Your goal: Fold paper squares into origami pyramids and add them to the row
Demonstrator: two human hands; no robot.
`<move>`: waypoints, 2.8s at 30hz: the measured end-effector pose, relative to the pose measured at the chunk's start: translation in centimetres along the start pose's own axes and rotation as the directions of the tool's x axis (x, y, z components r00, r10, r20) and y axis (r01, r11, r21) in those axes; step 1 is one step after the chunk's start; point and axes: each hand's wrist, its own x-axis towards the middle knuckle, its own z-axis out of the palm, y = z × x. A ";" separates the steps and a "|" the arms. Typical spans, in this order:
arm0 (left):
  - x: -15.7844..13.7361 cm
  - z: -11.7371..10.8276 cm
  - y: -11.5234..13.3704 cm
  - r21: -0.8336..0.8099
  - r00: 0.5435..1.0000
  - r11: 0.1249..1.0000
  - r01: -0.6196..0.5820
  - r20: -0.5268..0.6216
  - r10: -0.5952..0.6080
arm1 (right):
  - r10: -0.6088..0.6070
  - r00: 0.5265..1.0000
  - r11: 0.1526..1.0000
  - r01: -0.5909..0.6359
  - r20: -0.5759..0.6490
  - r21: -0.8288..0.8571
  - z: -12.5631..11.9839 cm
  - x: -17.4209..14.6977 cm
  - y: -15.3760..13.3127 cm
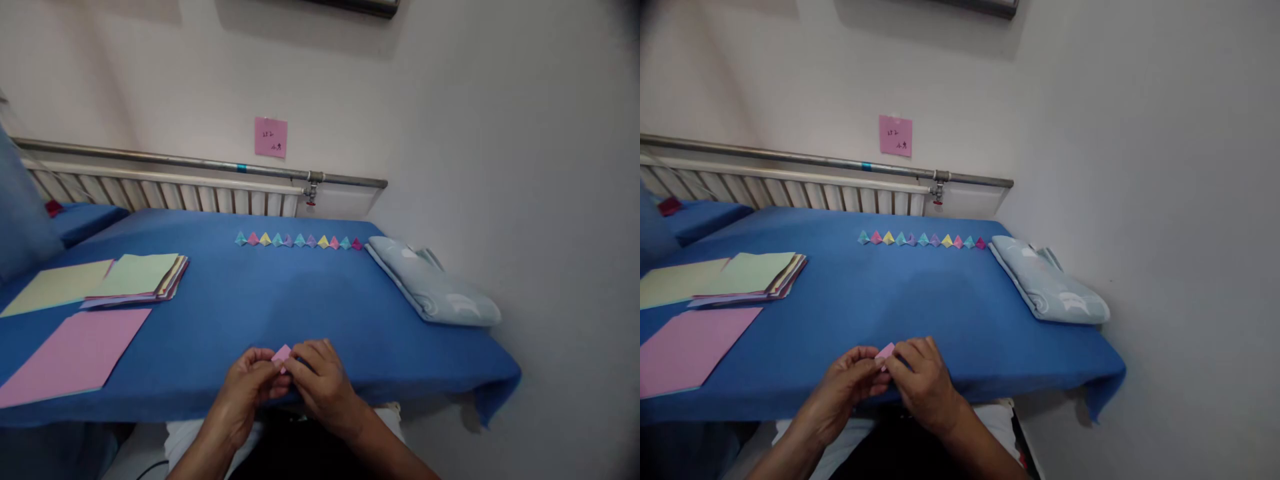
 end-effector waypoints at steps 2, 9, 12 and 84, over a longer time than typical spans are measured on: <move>0.6 -0.2 0.5 0.076 0.999 0.996 -0.040 -0.003 0.040 | 0.006 1.000 1.000 -0.006 0.009 -0.019 0.4 0.3 0.7; 1.3 -2.2 0.4 0.646 0.627 0.304 -0.700 0.353 0.695 | 0.036 0.988 0.999 -0.040 0.147 0.028 1.2 -0.3 2.2; 1.2 -2.4 -0.4 0.648 0.570 0.127 -0.751 0.539 0.620 | 0.058 0.977 0.997 -0.068 0.205 0.039 1.1 -1.0 2.2; 3.4 -2.5 0.4 0.630 0.516 -0.054 -0.775 0.678 0.523 | 0.204 0.935 0.972 -0.229 0.291 0.053 0.4 -1.0 2.5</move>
